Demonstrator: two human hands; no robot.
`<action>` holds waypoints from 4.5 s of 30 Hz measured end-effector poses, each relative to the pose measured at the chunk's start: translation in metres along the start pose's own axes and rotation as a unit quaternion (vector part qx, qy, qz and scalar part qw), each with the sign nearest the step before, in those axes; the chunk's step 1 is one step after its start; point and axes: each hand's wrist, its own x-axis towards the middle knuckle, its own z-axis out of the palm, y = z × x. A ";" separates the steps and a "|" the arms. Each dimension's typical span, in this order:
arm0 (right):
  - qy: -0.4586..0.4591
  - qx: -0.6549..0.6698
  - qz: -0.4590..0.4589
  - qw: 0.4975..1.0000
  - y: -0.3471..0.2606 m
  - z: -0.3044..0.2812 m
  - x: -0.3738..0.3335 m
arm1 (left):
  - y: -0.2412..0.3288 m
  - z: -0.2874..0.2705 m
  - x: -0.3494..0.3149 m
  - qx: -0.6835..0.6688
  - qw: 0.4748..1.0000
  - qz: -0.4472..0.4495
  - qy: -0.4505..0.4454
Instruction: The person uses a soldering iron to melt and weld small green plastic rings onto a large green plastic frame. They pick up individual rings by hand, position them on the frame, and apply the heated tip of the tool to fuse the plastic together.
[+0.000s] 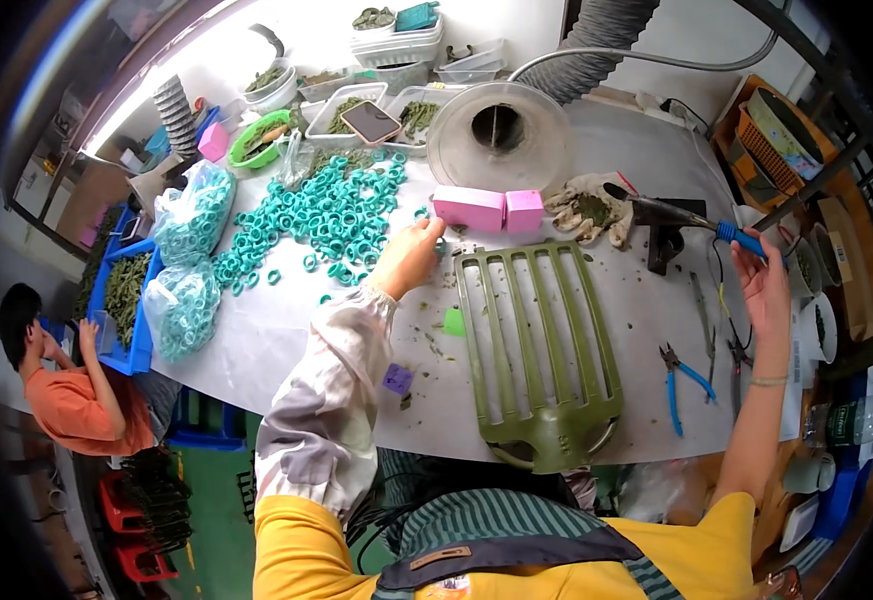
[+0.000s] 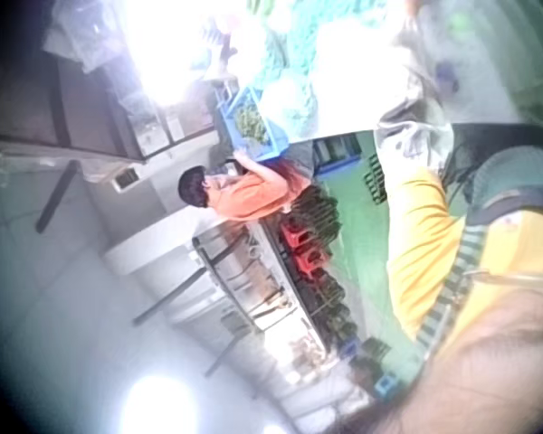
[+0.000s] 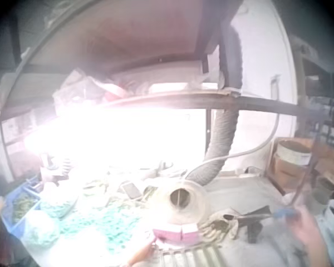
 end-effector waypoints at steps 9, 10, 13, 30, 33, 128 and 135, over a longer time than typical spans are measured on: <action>0.055 0.008 0.002 0.998 0.030 0.048 -0.077 | 0.012 -0.024 -0.024 -0.357 0.912 -0.201 0.023; 0.060 0.010 0.010 0.998 0.031 0.050 -0.081 | 0.013 -0.027 -0.026 -0.463 0.859 -0.216 0.009; 0.048 -0.002 0.014 0.999 0.038 0.059 -0.093 | 0.014 -0.035 -0.033 -0.468 0.857 -0.215 -0.031; -0.005 -0.055 0.001 0.998 0.086 0.115 -0.127 | 0.020 -0.047 -0.056 -0.588 0.735 -0.317 -0.119; -0.011 -0.054 -0.001 0.998 0.091 0.117 -0.129 | 0.017 -0.045 -0.061 -0.624 0.709 -0.308 -0.117; 0.035 -0.081 -0.020 0.996 0.116 0.120 -0.115 | 0.069 -0.007 0.002 -0.149 0.985 0.003 0.090; 0.030 -0.068 -0.020 0.997 0.129 0.125 -0.107 | 0.063 0.003 0.006 -0.079 0.993 0.013 0.085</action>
